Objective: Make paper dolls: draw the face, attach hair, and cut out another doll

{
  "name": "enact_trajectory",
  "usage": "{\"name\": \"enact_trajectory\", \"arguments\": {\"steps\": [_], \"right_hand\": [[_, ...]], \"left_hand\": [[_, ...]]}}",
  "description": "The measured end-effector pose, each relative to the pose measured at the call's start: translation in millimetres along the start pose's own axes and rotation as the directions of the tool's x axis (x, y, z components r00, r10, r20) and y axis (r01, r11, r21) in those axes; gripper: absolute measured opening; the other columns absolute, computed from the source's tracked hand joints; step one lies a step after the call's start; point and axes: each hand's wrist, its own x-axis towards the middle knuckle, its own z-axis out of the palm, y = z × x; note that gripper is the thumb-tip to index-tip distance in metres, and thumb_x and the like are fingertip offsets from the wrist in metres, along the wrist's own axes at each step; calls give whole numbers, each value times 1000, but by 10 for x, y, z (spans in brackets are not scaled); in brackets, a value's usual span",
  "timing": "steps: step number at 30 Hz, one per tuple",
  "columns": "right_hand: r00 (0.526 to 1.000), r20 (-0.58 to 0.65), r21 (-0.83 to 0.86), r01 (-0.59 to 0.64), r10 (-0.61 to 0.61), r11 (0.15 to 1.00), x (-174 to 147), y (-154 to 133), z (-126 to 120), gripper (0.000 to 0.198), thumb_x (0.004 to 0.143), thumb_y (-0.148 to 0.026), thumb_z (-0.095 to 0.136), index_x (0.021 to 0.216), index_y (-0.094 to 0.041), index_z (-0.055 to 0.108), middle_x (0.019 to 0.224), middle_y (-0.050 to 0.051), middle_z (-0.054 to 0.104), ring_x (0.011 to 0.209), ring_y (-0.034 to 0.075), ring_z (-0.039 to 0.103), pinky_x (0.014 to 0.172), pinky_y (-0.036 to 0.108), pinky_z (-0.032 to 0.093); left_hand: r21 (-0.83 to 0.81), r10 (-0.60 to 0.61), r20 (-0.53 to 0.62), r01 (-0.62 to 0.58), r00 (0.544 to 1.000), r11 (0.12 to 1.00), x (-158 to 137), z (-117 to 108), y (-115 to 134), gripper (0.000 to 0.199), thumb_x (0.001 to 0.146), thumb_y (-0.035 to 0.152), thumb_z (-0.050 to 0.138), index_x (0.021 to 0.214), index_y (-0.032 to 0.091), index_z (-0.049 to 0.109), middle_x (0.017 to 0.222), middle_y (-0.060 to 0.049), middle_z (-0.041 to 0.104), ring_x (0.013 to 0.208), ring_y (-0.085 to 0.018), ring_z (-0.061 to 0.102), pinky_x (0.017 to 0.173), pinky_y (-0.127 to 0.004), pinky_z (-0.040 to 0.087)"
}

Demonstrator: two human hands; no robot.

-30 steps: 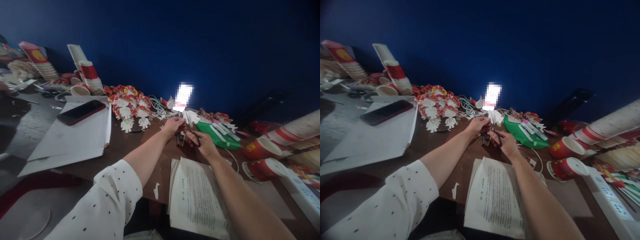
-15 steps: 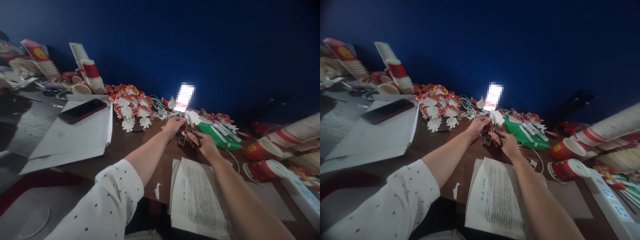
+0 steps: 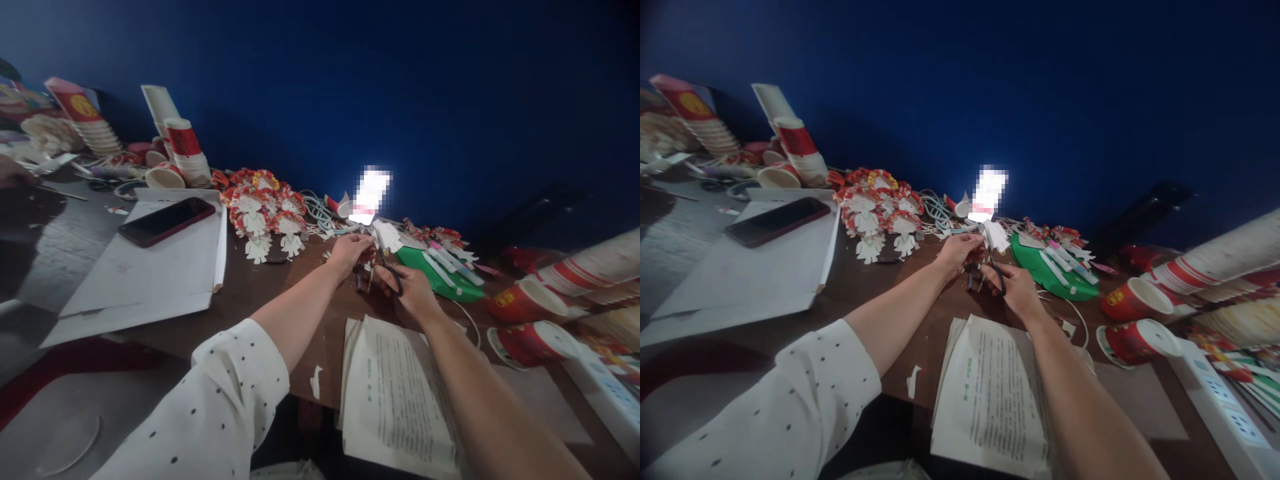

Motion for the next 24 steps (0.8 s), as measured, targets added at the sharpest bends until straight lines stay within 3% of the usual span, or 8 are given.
{"name": "enact_trajectory", "arguments": {"steps": [7, 16, 21, 24], "right_hand": [[1000, 3, -2, 4, -4, 1000, -17, -24, -2, 50, 81, -63, 61, 66, -16, 68, 52, 0, 55, 49, 12, 47, 49, 26, 35], [1000, 10, 12, -30, 30, 999, -23, -37, 5, 48, 81, -62, 62, 70, -16, 70, 54, 1, 56, 49, 12, 46, 49, 26, 35], [1000, 2, 38, -24, 24, 999, -48, -49, 18, 48, 81, -62, 62, 76, -15, 72, 57, 1, 58, 51, 13, 49, 50, 26, 35], [999, 3, 24, -37, 37, 999, -59, -68, 7, 49, 80, -63, 62, 74, -16, 72, 55, 1, 58, 50, 13, 49, 50, 26, 36]], "left_hand": [[10, 6, 1, -6, 1000, 1000, 20, -15, -15, 16, 80, 16, 72, 70, 12, 60, 55, 3, 58, 48, -5, 56, 60, -20, 51], [35, 15, 14, -15, 1000, 999, 3, -11, -6, 18, 87, 12, 61, 70, 12, 57, 53, 3, 57, 46, -5, 54, 58, -19, 50], [68, -17, 28, 15, 999, 998, -5, 0, 12, 19, 80, 15, 72, 69, 13, 56, 53, 4, 56, 46, -6, 55, 59, -20, 52], [88, -33, 52, 28, 998, 996, -4, 0, 14, 17, 82, 13, 69, 70, 12, 56, 53, 3, 57, 47, -7, 56, 60, -21, 53]]}}
